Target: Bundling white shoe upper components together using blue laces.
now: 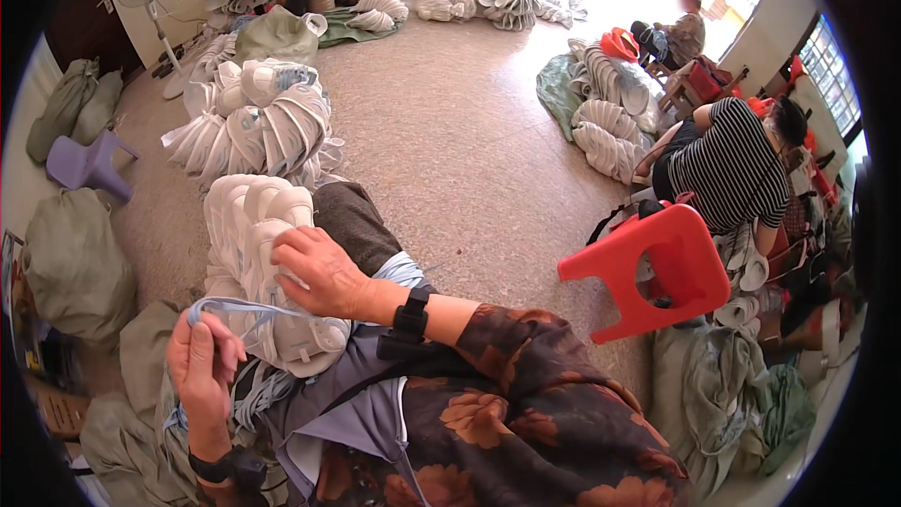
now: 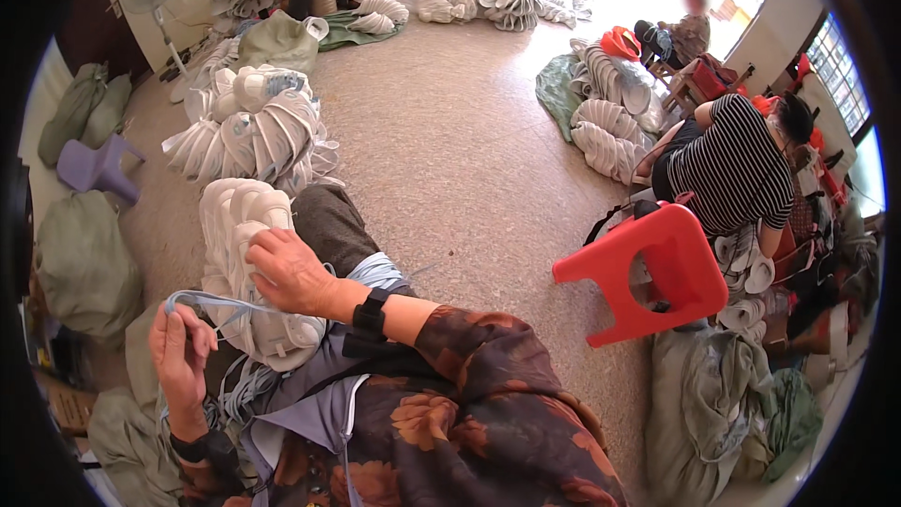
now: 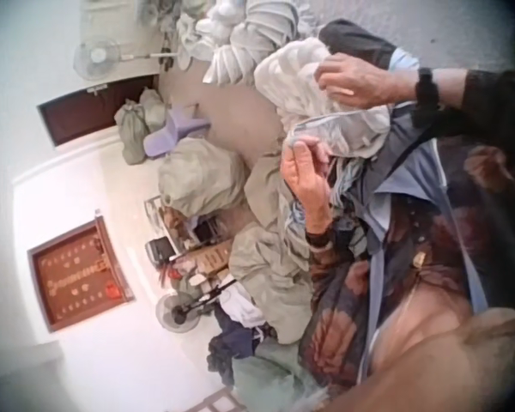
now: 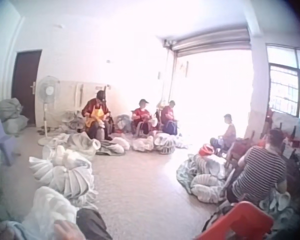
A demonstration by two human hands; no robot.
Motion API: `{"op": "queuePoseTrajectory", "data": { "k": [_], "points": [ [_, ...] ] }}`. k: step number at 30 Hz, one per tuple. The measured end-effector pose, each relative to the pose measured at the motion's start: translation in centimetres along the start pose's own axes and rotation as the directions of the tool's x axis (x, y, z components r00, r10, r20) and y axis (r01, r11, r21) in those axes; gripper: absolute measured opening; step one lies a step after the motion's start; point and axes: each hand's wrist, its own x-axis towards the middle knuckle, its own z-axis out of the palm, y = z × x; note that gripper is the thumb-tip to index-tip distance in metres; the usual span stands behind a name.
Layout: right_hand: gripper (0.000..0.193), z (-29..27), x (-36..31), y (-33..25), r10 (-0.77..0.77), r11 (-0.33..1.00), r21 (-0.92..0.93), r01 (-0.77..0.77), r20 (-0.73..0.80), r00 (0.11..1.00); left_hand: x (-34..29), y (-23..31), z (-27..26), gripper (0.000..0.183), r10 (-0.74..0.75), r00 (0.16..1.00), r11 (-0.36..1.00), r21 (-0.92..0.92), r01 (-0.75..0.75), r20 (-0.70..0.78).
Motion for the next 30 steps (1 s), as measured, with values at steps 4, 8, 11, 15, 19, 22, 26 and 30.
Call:
{"op": "queuePoseTrajectory", "data": {
  "k": [4,8,11,15,19,22,26,30],
  "points": [
    [0.055,1.7,0.5,0.7,-0.058,0.995,-0.088,0.056,-0.024,0.998,0.5,0.1,-0.2,0.028,0.012,0.999,0.995,-0.096,-0.016,-0.043],
    [0.061,2.7,0.8,2.6,-0.072,0.992,-0.099,0.076,0.045,0.996,0.5,-0.3,0.2,0.031,0.025,0.994,0.997,-0.075,-0.033,-0.104],
    [0.053,2.7,1.5,2.5,-0.071,0.996,-0.06,0.073,0.042,0.997,0.8,1.3,-1.2,0.031,-0.117,0.993,0.913,-0.397,0.097,-0.025],
    [0.045,4.1,3.3,3.1,-0.061,0.997,-0.035,0.063,0.057,0.997,2.8,2.7,-1.1,0.028,-0.103,0.993,0.891,-0.449,0.065,-0.06],
    [0.04,5.2,3.4,3.5,-0.002,0.994,-0.108,0.004,0.016,1.0,3.6,1.3,-0.1,0.026,-0.146,0.989,0.905,-0.399,0.147,0.031],
    [0.041,4.8,2.1,3.8,-0.015,0.985,-0.171,0.006,-0.056,0.998,3.9,1.3,0.2,0.026,-0.126,0.991,0.939,-0.318,0.131,0.039],
    [0.044,3.6,0.5,3.8,-0.019,0.962,-0.273,0.005,-0.049,0.999,4.5,1.0,0.3,0.027,-0.192,0.981,0.928,-0.318,0.193,0.034],
    [0.046,2.3,-0.2,4.4,-0.002,0.958,-0.287,-0.002,-0.012,1.0,6.2,0.6,1.5,0.03,-0.167,0.982,0.948,-0.258,0.185,0.089]
  ]
}}
